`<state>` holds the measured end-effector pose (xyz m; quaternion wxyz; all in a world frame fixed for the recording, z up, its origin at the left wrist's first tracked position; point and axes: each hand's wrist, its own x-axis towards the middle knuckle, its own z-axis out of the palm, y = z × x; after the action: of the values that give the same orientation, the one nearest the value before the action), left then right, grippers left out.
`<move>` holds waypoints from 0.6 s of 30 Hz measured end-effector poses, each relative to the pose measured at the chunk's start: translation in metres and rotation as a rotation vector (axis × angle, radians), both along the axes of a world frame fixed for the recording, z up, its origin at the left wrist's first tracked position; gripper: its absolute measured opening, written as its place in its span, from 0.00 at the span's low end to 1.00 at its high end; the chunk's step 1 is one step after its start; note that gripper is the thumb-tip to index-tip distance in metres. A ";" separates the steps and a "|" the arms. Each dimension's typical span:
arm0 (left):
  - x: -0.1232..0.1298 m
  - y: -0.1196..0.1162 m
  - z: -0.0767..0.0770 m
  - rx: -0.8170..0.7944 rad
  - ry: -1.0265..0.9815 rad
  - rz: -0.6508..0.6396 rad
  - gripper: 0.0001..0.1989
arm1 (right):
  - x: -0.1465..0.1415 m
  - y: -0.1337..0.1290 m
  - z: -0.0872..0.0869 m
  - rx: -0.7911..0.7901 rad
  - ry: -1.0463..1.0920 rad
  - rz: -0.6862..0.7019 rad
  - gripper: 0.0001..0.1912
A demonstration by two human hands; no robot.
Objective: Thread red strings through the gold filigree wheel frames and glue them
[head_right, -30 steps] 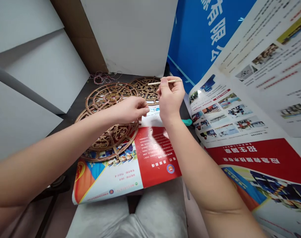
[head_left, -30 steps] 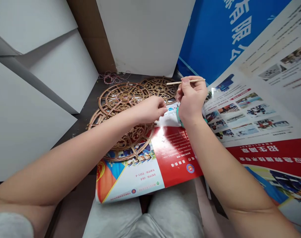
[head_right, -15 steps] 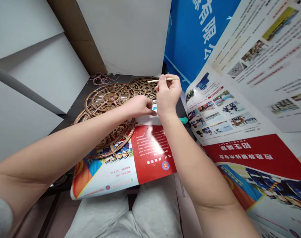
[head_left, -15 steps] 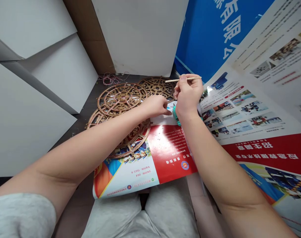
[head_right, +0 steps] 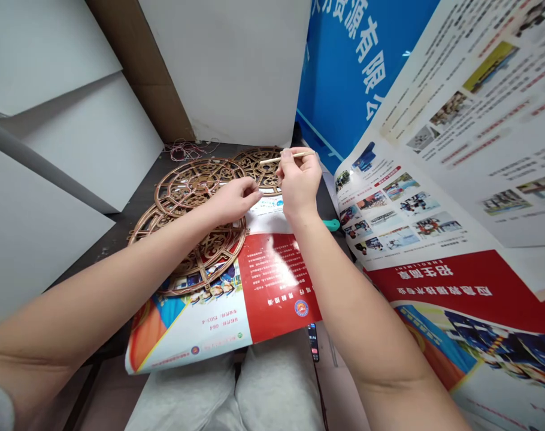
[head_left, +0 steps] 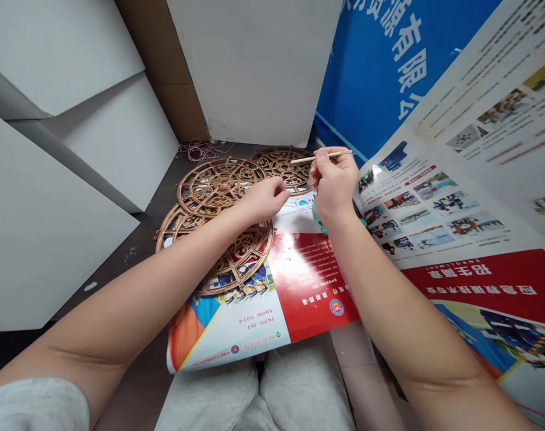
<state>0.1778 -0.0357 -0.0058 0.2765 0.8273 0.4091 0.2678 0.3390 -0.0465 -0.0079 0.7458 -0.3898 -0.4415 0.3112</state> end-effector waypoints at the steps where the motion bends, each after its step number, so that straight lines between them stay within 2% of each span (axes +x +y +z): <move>1: -0.005 -0.002 0.001 -0.059 -0.072 0.010 0.03 | -0.002 -0.003 0.002 -0.011 -0.007 0.042 0.19; 4: -0.023 -0.007 0.008 -0.342 -0.319 0.042 0.19 | -0.009 -0.010 0.005 -0.051 -0.030 0.185 0.21; 7: -0.043 -0.013 0.020 -0.497 -0.474 0.016 0.21 | -0.015 -0.015 0.007 -0.064 -0.018 0.280 0.22; 10: -0.059 -0.020 0.028 -0.481 -0.490 -0.085 0.19 | -0.021 -0.020 0.009 -0.091 0.003 0.381 0.24; 13: -0.067 -0.025 0.025 -0.424 -0.509 -0.138 0.16 | -0.027 -0.025 0.011 -0.129 0.018 0.468 0.24; 18: -0.072 -0.027 0.007 -0.347 -0.569 -0.086 0.15 | -0.037 -0.031 0.010 -0.153 -0.066 0.400 0.25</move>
<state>0.1058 -0.0631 0.0008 0.5276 0.6765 0.3198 0.4023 0.3016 -0.0772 0.0024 0.6227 -0.3597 -0.5092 0.4729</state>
